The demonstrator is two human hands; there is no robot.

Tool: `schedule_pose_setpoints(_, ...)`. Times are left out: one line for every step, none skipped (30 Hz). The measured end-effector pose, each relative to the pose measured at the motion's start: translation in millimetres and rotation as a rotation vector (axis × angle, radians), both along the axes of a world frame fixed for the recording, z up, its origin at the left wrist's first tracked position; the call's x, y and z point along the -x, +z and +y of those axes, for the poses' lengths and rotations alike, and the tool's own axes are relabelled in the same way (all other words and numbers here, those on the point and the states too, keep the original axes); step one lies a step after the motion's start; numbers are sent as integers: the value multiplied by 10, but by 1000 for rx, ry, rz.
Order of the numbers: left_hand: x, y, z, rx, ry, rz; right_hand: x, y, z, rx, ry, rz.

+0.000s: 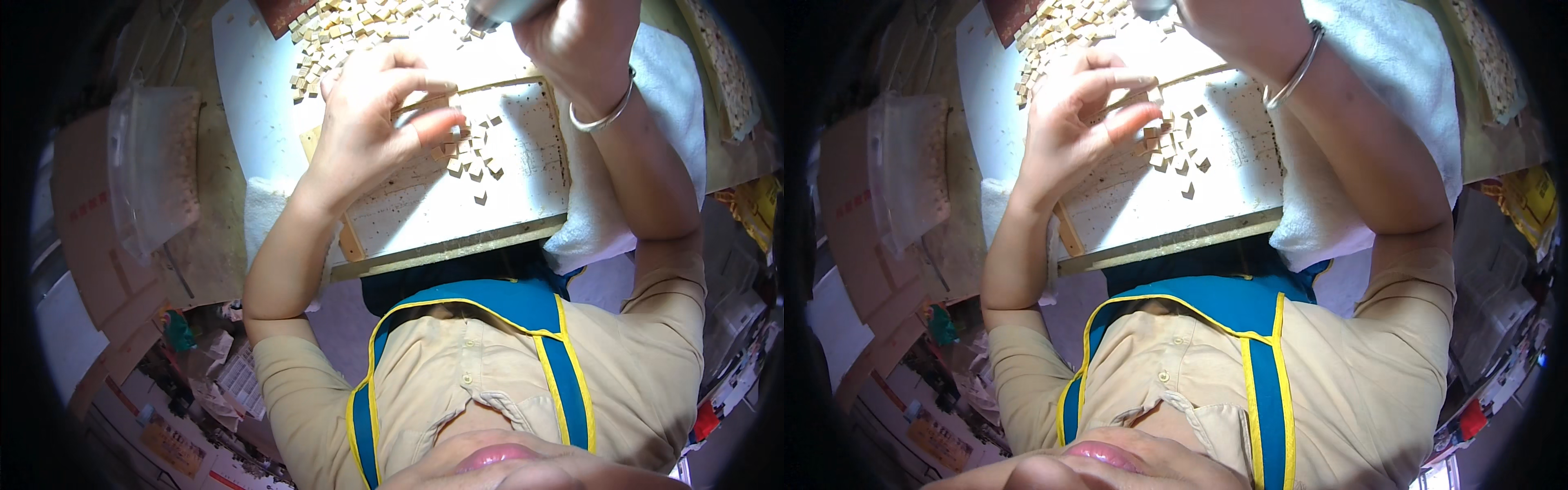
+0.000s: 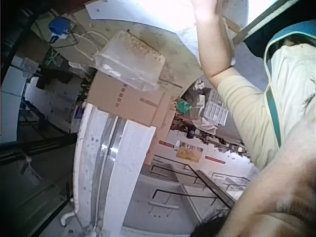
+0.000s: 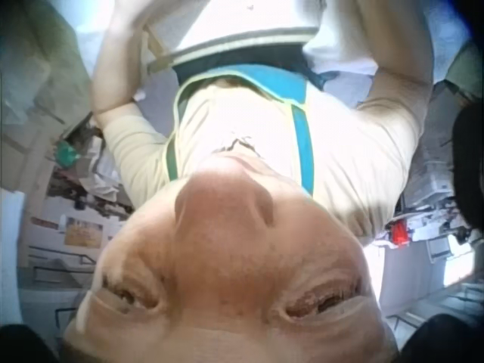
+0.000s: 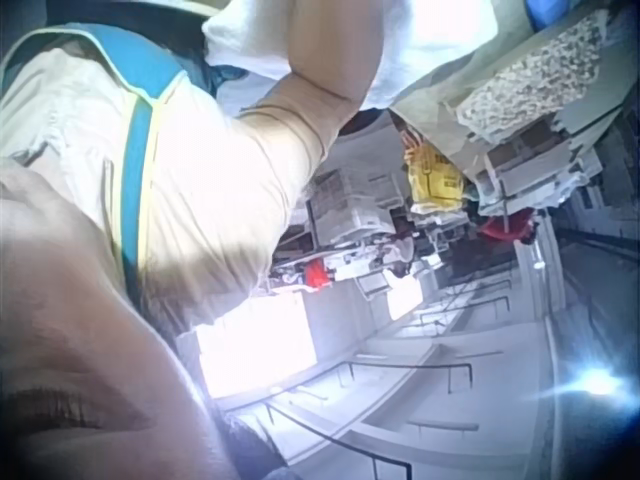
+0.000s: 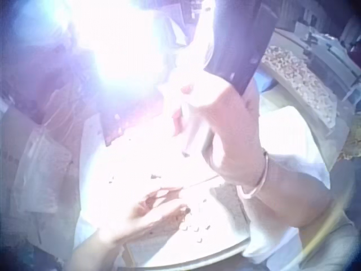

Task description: The person uses a handheld rotary tool to round the edges of small wooden blocks on a workbench. They repeatedly pick up blocks, shape them, and place them back on the board. At one point, they transfer a batch of finished blocks into a plastic container before resuming shaping.

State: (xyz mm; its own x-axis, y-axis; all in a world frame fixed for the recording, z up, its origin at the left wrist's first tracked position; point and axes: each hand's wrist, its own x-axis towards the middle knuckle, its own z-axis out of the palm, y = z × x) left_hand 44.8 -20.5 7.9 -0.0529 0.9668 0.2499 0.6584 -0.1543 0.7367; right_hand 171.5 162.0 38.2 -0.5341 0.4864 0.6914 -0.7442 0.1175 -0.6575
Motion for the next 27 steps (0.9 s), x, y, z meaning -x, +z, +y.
schedule_pose_setpoints(7,65,-25,17,-47,-15,3,38,49,-127,-96,82)
schedule_pose_setpoints(36,106,-33,-30,-67,1,6,79,99,-239,-195,169)
schedule_pose_setpoints(68,144,-53,-76,-88,20,-26,105,73,-72,-86,145)
schedule_pose_setpoints(113,181,-92,-103,-38,-103,-24,127,2,32,-118,116)
schedule_pose_setpoints(172,177,-92,-141,92,-119,-20,159,-75,140,-148,90)
schedule_pose_setpoints(249,148,-98,-179,225,-135,-10,185,-159,248,-172,68)
schedule_pose_setpoints(391,146,-126,-166,249,13,-1,167,-124,274,-122,77)
schedule_pose_setpoints(490,155,-150,-153,271,160,5,150,-96,262,-92,78)
schedule_pose_setpoints(449,189,-175,-47,326,-61,13,127,-65,251,-62,78)
schedule_pose_setpoints(453,196,-168,-32,285,92,18,95,-43,202,-52,69)
schedule_pose_setpoints(461,202,-158,-17,242,244,21,67,-26,153,-43,60)
schedule_pose_setpoints(459,206,-160,-1,201,394,14,77,-42,151,-41,44)
schedule_pose_setpoints(432,174,-145,22,214,453,8,88,-57,147,-41,30)
schedule_pose_setpoints(454,151,-137,1,204,477,1,97,-77,145,-41,16)
schedule_pose_setpoints(482,120,-125,-20,195,498,15,78,-75,142,-30,27)
schedule_pose_setpoints(501,102,-116,-41,185,520,22,74,-83,142,-27,30)
schedule_pose_setpoints(504,104,-105,-46,186,514,25,71,-87,143,-23,33)
schedule_pose_setpoints(498,109,-85,-51,186,508,21,75,-97,146,-27,27)
schedule_pose_setpoints(488,114,-69,-56,186,501,21,76,-96,149,-21,27)
schedule_pose_setpoints(466,119,-62,-40,189,355,20,77,-95,151,-14,27)
schedule_pose_setpoints(432,127,-53,-25,189,209,20,76,-81,151,-1,32)
schedule_pose_setpoints(394,129,-43,-10,189,62,20,71,-70,150,-2,33)
schedule_pose_setpoints(355,116,-34,24,152,-113,23,68,-58,149,-2,34)
schedule_pose_setpoints(303,115,-43,60,120,-285,42,71,-69,149,-10,34)
schedule_pose_setpoints(220,94,-12,85,73,-334,54,69,-73,156,-28,25)
schedule_pose_setpoints(89,99,2,164,90,-395,65,67,-78,163,-47,16)
schedule_pose_setpoints(37,61,42,108,48,-255,68,81,-93,175,-69,0)
